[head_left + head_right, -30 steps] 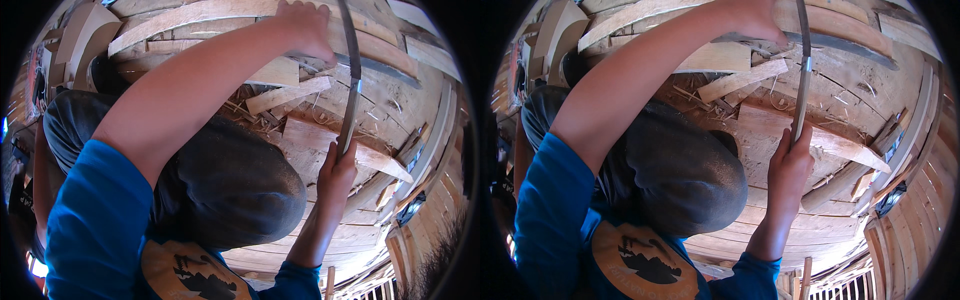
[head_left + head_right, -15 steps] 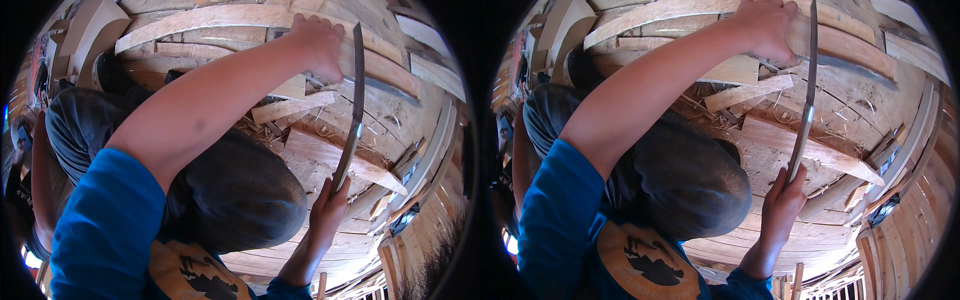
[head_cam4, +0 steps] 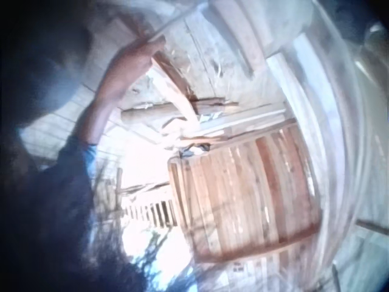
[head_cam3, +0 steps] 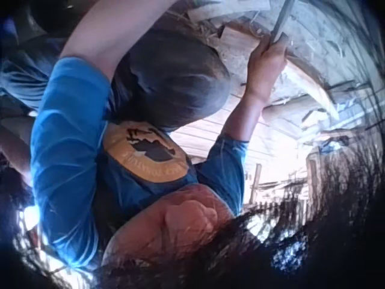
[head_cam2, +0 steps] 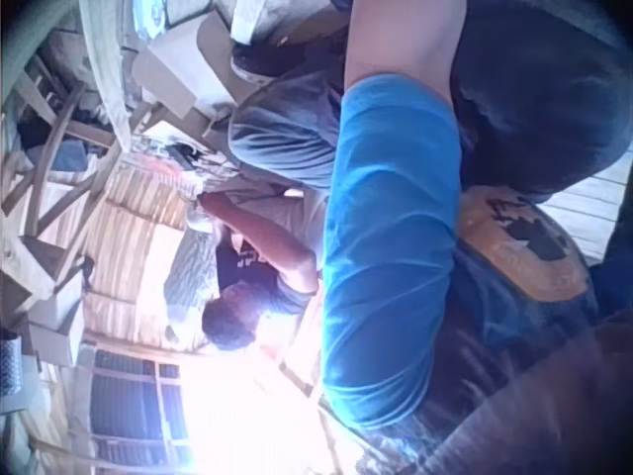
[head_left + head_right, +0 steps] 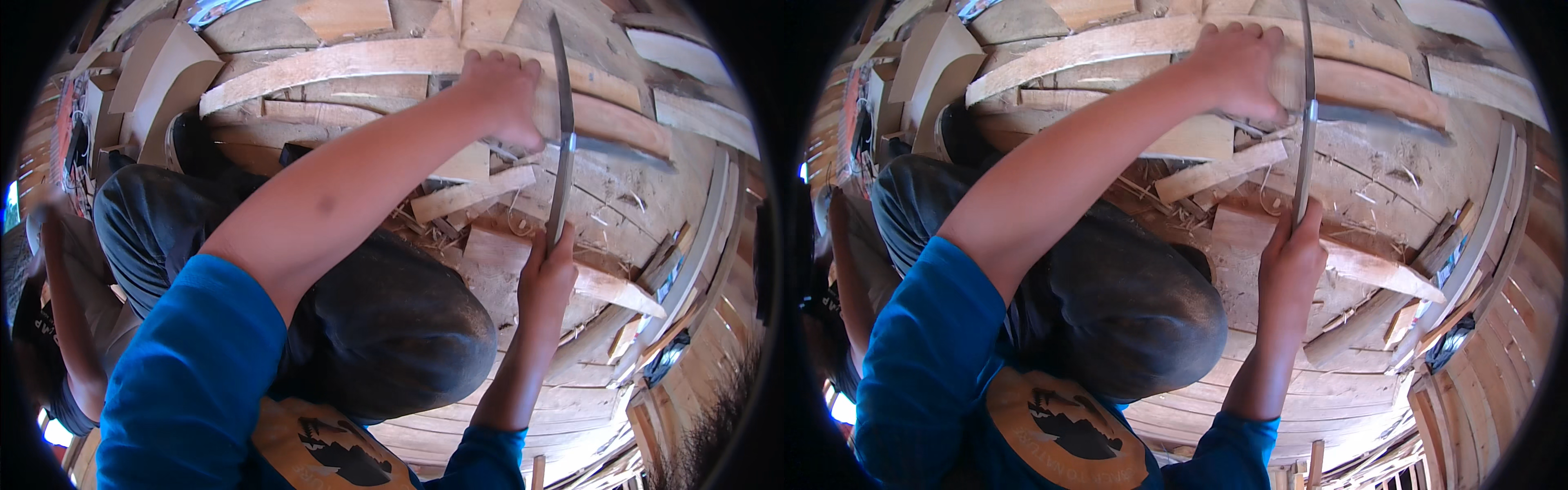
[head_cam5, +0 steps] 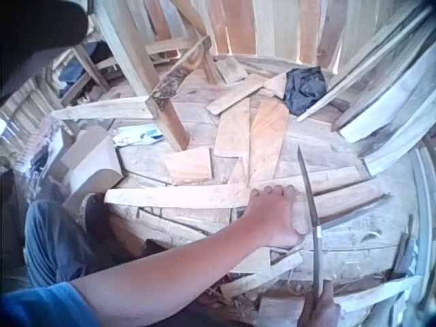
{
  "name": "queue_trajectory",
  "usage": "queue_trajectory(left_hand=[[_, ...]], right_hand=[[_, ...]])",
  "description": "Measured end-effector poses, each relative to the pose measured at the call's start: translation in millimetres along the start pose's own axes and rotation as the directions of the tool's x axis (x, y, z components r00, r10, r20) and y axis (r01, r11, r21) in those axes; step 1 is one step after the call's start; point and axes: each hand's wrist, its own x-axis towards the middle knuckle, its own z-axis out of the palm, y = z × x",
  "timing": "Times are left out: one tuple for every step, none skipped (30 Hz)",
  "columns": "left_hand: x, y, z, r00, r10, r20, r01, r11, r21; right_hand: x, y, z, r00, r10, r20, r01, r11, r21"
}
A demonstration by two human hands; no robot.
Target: The person saws wooden planks using a hand saw while sitting on a wooden floor. They hold the wood steady with one hand while moving the saw back and forth, occasionally shifting other wood scraps aside to reach the work area.
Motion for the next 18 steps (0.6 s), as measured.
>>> queue_trajectory(left_hand=[[2,-5,-6,1.000,0.000,0.008,0.000,1.000,0.013],[0,-6,-4,1.000,0.000,0.028,-0.001,1.000,0.010],[-4,-8,-4,0.999,-0.013,0.039,0.013,1.000,0.012],[-9,-4,1,1.000,0.026,-0.011,-0.026,0.999,0.035],[-7,-4,2,1.000,0.016,-0.018,-0.015,0.999,0.040],[-6,-4,3,1.000,0.006,-0.024,-0.005,0.999,0.045],[-4,-1,3,1.000,0.009,-0.026,-0.008,0.999,0.050],[-3,0,2,1.000,-0.006,-0.018,0.007,0.999,0.041],[-2,-1,1,1.000,-0.022,-0.008,0.022,0.999,0.032],[-1,-1,2,0.999,-0.038,0.007,0.037,0.999,0.017],[-2,-2,3,1.000,-0.029,0.001,0.029,0.999,0.019],[-2,-3,5,1.000,-0.022,-0.005,0.022,1.000,0.020],[-2,-4,3,1.000,-0.015,-0.019,0.016,1.000,0.026],[-3,-3,0,1.000,-0.008,0.000,0.008,1.000,0.005],[-3,0,1,1.000,0.008,0.006,-0.008,1.000,0.002],[-2,-2,1,1.000,0.014,0.009,-0.014,1.000,0.009],[-1,-4,2,1.000,0.023,0.014,-0.023,1.000,0.014],[-1,-4,4,1.000,0.010,0.001,-0.010,1.000,0.004]], right_hand=[[-9,3,2,0.999,-0.033,-0.014,0.034,0.999,0.032],[-25,10,1,0.998,-0.055,-0.020,0.056,0.997,0.049],[-50,17,-3,0.998,-0.057,-0.025,0.058,0.997,0.049],[-70,19,-8,0.998,-0.034,-0.047,0.036,0.998,0.042],[-71,21,-7,0.998,-0.047,-0.044,0.048,0.998,0.031],[-71,22,-8,0.997,-0.059,-0.040,0.059,0.998,0.021],[-72,20,-9,0.997,-0.059,-0.044,0.059,0.998,0.012],[-60,17,-8,0.999,-0.019,-0.034,0.020,0.999,0.027],[-45,17,-4,0.998,-0.047,-0.049,0.048,0.999,0.020],[-30,15,0,0.996,-0.071,-0.059,0.072,0.997,0.006],[-19,12,2,0.991,-0.102,-0.082,0.107,0.992,0.066],[-14,8,-1,0.999,-0.033,-0.024,0.034,0.999,0.025],[-9,10,-1,0.998,-0.048,-0.027,0.049,0.999,0.020],[-4,13,-2,0.997,-0.064,-0.031,0.065,0.998,0.015],[-3,16,-5,0.996,-0.080,-0.034,0.081,0.997,0.009],[-6,15,-5,0.994,-0.111,-0.022,0.111,0.994,0.002],[-15,16,-6,0.997,-0.072,-0.011,0.072,0.997,0.007],[-31,19,-8,0.999,-0.033,-0.001,0.033,0.999,0.012]])
